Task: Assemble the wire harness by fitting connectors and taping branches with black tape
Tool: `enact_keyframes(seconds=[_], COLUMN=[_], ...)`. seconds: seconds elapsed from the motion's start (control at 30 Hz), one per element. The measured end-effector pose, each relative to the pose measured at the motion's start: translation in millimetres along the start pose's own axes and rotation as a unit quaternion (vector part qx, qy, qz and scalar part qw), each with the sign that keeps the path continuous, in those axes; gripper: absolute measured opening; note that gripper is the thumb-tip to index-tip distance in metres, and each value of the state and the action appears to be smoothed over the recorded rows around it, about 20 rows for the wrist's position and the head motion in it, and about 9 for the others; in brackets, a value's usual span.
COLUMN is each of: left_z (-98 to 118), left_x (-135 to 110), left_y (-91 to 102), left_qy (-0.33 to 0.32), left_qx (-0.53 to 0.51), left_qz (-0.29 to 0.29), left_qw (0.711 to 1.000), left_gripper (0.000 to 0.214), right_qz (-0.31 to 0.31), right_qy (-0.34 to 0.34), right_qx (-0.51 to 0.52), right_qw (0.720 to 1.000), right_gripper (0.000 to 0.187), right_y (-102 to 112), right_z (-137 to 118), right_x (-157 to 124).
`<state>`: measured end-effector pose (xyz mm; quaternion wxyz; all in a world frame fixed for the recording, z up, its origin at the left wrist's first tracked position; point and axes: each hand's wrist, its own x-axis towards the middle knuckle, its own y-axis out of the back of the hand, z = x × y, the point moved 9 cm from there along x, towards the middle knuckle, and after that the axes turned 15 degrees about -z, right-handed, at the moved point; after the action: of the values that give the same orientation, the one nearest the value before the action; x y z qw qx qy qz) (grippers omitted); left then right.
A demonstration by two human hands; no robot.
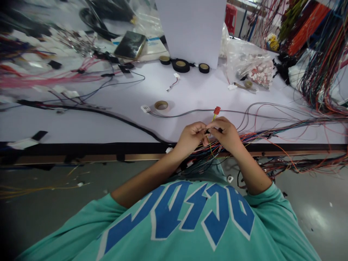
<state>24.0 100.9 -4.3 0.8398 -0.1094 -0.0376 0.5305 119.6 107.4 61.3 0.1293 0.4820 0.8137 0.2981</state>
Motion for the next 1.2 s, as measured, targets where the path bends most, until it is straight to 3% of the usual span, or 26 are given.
enact_keyframes(seconds=[0.27,0.57,0.77,1.0,1.2], left_z=[0,-5,-4,-3,-4], left_x=[-1,-1,-1,-2,-2], left_y=[2.0,-2.5,-0.6,1.2,1.2], left_qy=[0.002,0.011,0.011,0.0,0.011], left_qx=[0.018,-0.049,-0.07,-0.067,-0.087], left_qz=[0.001,-0.03,-0.01,0.006,0.005], left_qw=[1.0,0.998,0.997,0.998,0.996], left_gripper=[0.018,0.007,0.004,0.004,0.008], right_qz=[-0.003,0.011,-0.029,-0.058,-0.044], right_qy=[-0.012,-0.029,-0.019,-0.035,-0.051], right_qx=[0.042,0.059,0.087,0.028,0.013], right_qw=[0.999,0.998,0.996,0.997,0.998], right_gripper=[0.012,0.01,0.008,0.013,0.013], right_y=[-1,3,4,-4,-7], right_z=[3,9,11,8,11], right_x=[2,3,6,8,8])
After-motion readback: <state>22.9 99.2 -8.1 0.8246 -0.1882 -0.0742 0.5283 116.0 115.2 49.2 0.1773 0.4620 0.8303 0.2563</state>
